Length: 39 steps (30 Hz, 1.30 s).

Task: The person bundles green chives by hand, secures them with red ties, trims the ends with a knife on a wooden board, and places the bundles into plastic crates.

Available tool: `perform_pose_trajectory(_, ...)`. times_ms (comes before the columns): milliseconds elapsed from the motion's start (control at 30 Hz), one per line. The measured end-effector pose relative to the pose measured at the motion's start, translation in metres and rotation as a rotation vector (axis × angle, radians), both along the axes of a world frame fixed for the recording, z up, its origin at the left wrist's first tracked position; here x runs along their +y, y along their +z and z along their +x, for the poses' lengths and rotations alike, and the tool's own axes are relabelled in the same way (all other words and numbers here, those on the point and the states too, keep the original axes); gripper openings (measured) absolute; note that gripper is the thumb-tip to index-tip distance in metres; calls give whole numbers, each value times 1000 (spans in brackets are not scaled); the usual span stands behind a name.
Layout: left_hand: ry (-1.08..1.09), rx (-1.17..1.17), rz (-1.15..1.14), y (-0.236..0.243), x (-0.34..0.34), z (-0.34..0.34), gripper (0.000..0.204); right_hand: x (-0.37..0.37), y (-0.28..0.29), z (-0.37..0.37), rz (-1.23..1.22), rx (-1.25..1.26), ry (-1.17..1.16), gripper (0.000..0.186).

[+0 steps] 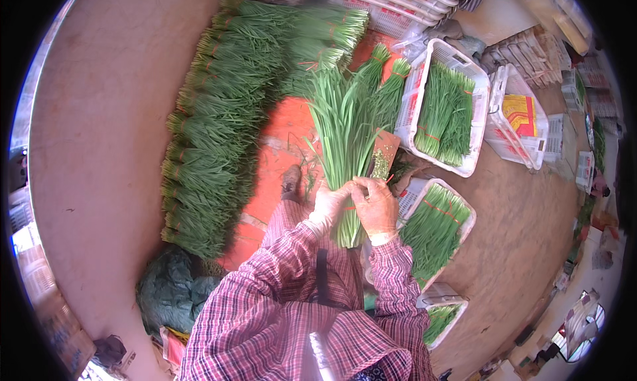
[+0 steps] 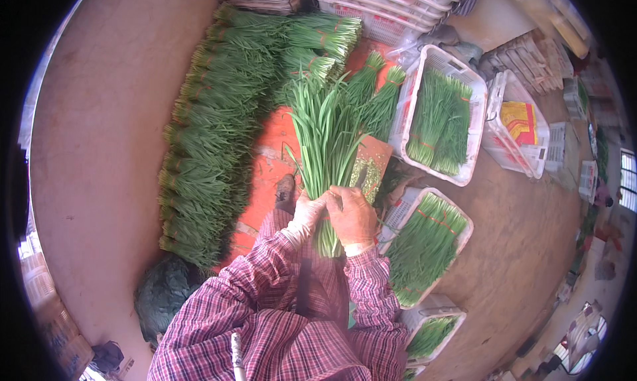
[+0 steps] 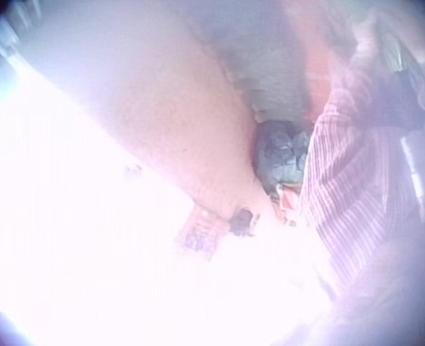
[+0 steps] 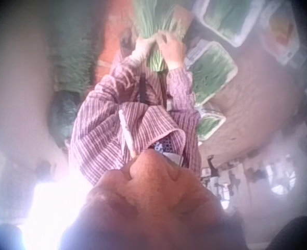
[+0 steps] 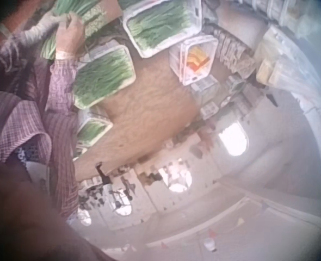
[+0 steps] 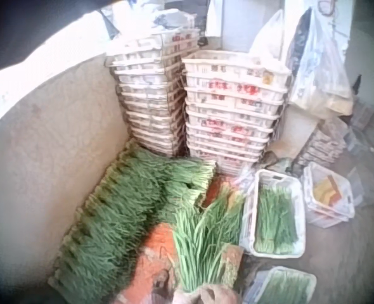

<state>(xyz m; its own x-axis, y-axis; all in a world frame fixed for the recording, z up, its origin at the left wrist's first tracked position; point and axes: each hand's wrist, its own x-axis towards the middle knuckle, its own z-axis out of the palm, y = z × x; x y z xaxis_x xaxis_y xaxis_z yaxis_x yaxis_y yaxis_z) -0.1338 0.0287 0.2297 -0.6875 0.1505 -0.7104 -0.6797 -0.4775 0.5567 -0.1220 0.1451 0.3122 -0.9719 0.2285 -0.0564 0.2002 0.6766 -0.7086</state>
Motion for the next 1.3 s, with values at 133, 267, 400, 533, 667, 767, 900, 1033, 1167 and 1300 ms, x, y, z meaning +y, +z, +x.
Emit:
perform_pose_trajectory(133,39,76,28,18,6,-2,48,3,-3,-1,93,-68,-145,63)
perform_pose_trajectory(267,-136,87,67,48,6,-20,60,-4,-18,45,-487,-202,-205,90)
perform_pose_trajectory(400,-298,203,-10,4,-10,-25,107,9,-32,40,-1010,-250,-303,72)
perform_pose_trajectory(533,-503,148,91,5,-24,-31,105,10,-31,45,-1261,-223,-296,67)
perform_pose_trajectory(667,-445,53,145,20,-23,-29,88,15,-20,38,-1175,-272,-166,76)
perform_pose_trajectory(767,-329,108,93,27,-15,-26,73,34,-7,28,-536,-198,-130,62)
perform_pose_trajectory(900,-272,219,55,30,-6,-24,58,38,12,-8,-206,17,-138,35)
perform_pose_trajectory(1033,-253,233,76,30,1,-25,65,29,23,-42,26,-82,-88,28)
perform_pose_trajectory(1167,-240,228,35,37,6,-24,62,27,26,-55,142,-259,-86,23)
perform_pose_trajectory(1300,-215,181,65,26,5,-22,57,29,10,-46,-126,-167,-174,17)
